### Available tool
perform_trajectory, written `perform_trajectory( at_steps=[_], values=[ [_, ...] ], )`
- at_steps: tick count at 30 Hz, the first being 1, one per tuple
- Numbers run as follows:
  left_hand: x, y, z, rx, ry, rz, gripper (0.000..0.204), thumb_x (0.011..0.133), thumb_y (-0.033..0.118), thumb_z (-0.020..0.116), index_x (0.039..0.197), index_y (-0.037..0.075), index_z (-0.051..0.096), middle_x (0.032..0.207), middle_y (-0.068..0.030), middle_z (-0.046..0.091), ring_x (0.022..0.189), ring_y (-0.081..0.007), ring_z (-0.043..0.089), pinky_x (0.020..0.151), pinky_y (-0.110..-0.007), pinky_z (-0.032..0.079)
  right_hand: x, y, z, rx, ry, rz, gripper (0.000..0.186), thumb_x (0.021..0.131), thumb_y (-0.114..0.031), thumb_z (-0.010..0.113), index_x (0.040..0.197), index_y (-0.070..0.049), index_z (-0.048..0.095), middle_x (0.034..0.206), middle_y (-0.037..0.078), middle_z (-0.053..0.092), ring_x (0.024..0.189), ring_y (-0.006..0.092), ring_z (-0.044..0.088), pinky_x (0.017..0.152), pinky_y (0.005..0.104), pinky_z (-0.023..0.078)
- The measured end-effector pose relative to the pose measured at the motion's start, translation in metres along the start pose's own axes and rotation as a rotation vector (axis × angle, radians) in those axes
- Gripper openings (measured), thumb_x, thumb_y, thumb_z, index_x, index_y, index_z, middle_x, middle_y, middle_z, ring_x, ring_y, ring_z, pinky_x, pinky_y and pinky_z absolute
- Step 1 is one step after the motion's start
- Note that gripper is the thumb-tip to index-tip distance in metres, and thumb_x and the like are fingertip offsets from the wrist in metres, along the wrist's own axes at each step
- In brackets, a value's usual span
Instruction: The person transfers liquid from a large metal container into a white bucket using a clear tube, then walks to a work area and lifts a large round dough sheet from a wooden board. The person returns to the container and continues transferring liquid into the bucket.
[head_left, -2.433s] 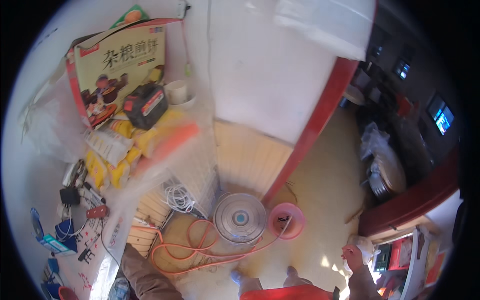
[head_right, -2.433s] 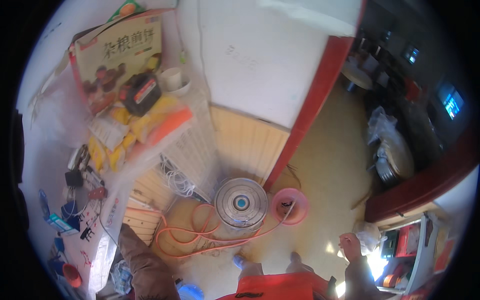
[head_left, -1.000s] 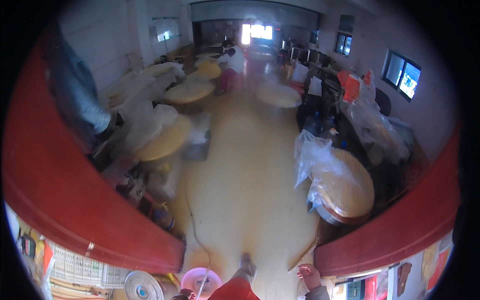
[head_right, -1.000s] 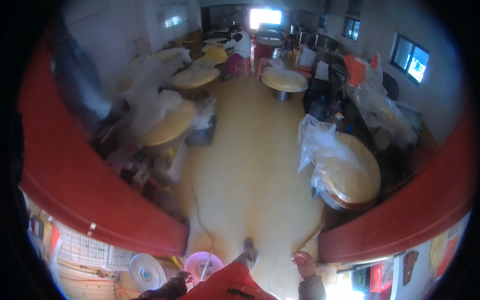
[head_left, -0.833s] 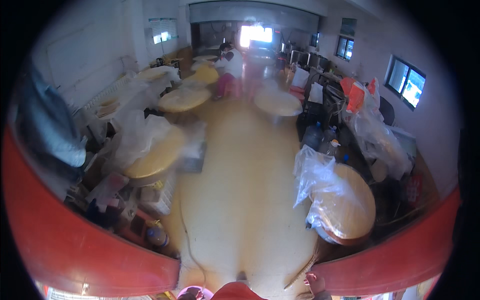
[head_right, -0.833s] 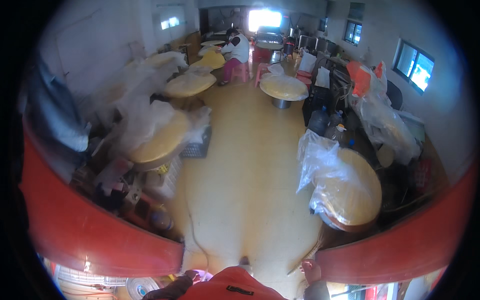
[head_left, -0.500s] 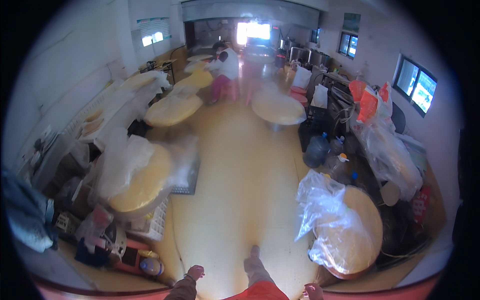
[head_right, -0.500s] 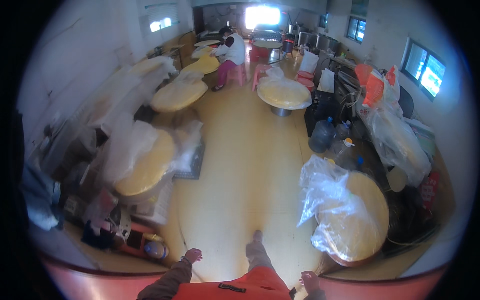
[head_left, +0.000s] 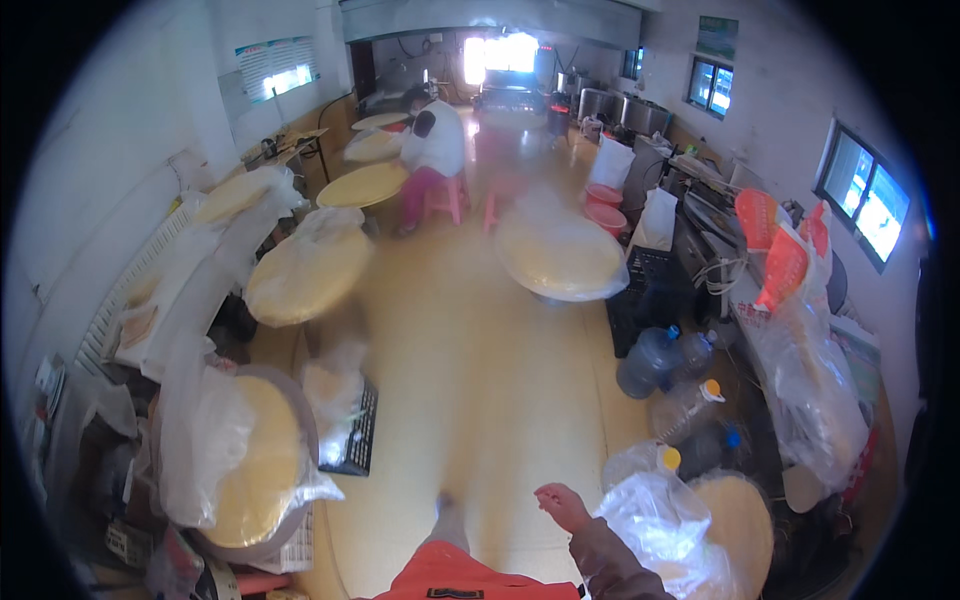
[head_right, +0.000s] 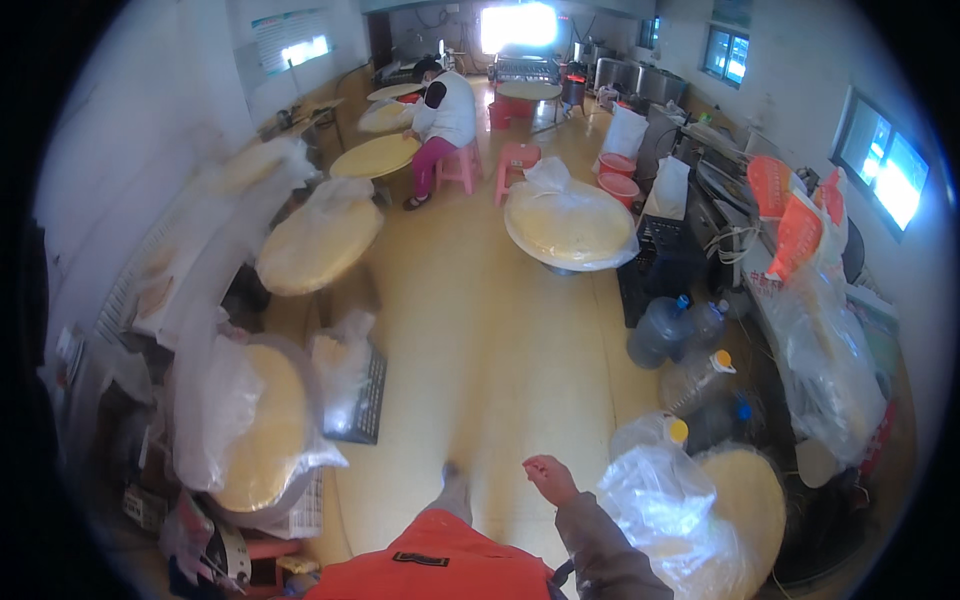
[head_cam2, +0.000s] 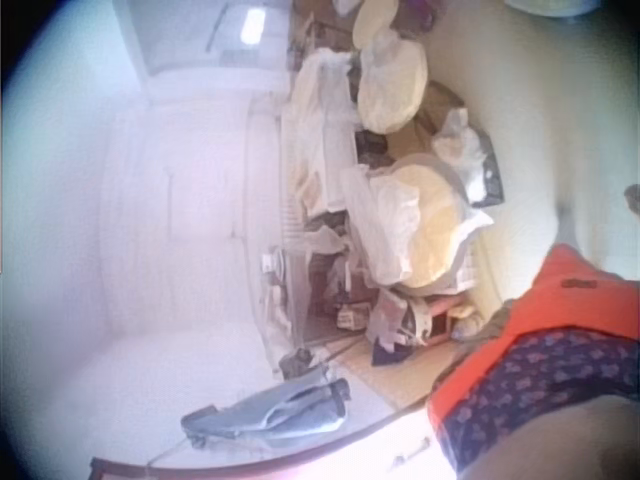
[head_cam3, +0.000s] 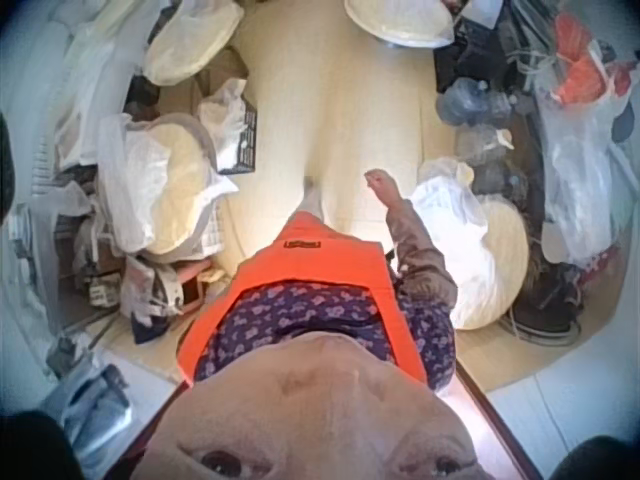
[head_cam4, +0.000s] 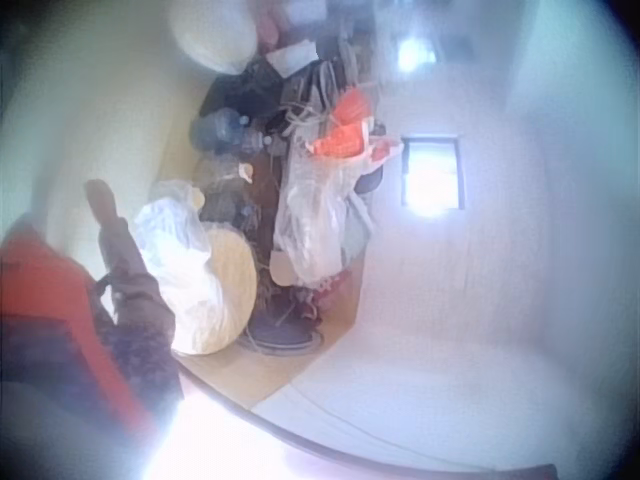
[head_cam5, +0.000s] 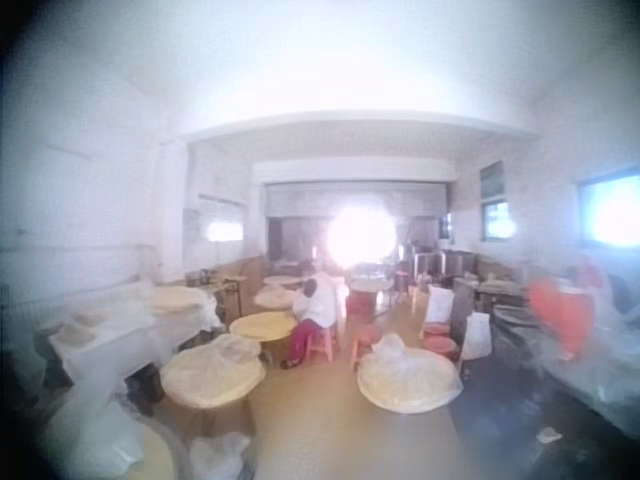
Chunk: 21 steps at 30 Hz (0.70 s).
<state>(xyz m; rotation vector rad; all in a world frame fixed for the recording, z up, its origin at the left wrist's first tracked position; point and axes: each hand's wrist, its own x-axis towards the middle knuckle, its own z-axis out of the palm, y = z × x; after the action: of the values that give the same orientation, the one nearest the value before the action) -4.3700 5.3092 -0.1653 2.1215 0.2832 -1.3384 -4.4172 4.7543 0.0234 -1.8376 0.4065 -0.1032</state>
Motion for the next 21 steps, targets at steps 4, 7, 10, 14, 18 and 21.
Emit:
perform_trajectory(
  at_steps=[4, 7, 10, 14, 18, 21],
  values=[
    [0.093, 0.089, -0.063, 0.118, -0.042, 0.033, 0.014, 0.076, 0.019, 0.056, 0.077, 0.007, 0.063, 0.078, -0.0102, 0.064, 0.068, -0.0221, 0.063, 0.058, -0.035, 0.052, 0.152, -0.013, -0.013, 0.094, 0.06, 0.014, 0.018, 0.086, -0.014, 0.055, 0.098, -0.002, 0.058, 0.083, 0.007, 0.06, 0.072, 0.0133, 0.059, 0.066, 0.0257, 0.048],
    [0.165, 0.188, -0.133, 0.218, -0.076, 0.134, 0.014, 0.075, 0.021, 0.057, 0.075, 0.009, 0.064, 0.078, -0.0092, 0.065, 0.069, -0.0218, 0.063, 0.059, -0.035, 0.052, 0.228, -0.022, -0.037, 0.141, 0.134, 0.218, 0.02, 0.085, -0.017, 0.055, 0.097, -0.001, 0.058, 0.08, 0.008, 0.06, 0.071, 0.0136, 0.059, 0.063, 0.0261, 0.048],
    [0.24, 0.328, -0.208, 0.581, -0.094, 0.385, 0.014, 0.074, 0.023, 0.058, 0.073, 0.011, 0.066, 0.078, -0.0081, 0.065, 0.07, -0.0215, 0.063, 0.06, -0.035, 0.052, 0.285, -0.025, -0.061, 0.202, 0.23, 0.316, 0.018, 0.085, -0.016, 0.054, 0.096, -0.001, 0.058, 0.08, 0.009, 0.06, 0.069, 0.0153, 0.06, 0.061, 0.0259, 0.048],
    [0.332, 0.552, -0.305, 0.953, 0.171, 0.697, 0.011, 0.065, 0.019, 0.059, 0.057, 0.012, 0.062, 0.064, -0.0089, 0.062, 0.062, -0.0259, 0.062, 0.055, -0.04, 0.049, 0.36, -0.02, -0.085, 0.243, 0.344, 0.408, 0.018, 0.084, -0.014, 0.053, 0.096, -0.001, 0.057, 0.078, 0.01, 0.058, 0.069, 0.0176, 0.06, 0.06, 0.0286, 0.05],
    [0.398, 0.713, -0.357, -0.325, 0.126, 0.539, 0.022, 0.084, 0.018, 0.047, 0.07, 0.007, 0.06, 0.06, -0.0054, 0.059, 0.062, -0.0155, 0.06, 0.053, -0.028, 0.048, 0.472, -0.001, -0.097, 0.32, 0.396, 0.506, 0.018, 0.084, -0.014, 0.054, 0.096, -0.001, 0.057, 0.079, 0.01, 0.058, 0.069, 0.0177, 0.06, 0.059, 0.0293, 0.051],
    [0.458, 0.786, -0.386, -0.388, 0.189, 0.638, 0.019, 0.083, 0.017, 0.048, 0.069, 0.007, 0.057, 0.06, -0.0042, 0.058, 0.056, -0.0145, 0.057, 0.049, -0.027, 0.047, 0.592, 0.007, -0.118, 0.364, 0.382, 0.476, 0.019, 0.083, -0.014, 0.054, 0.096, -0.001, 0.056, 0.079, 0.01, 0.058, 0.068, 0.0175, 0.06, 0.059, 0.0293, 0.051]
  ],
)
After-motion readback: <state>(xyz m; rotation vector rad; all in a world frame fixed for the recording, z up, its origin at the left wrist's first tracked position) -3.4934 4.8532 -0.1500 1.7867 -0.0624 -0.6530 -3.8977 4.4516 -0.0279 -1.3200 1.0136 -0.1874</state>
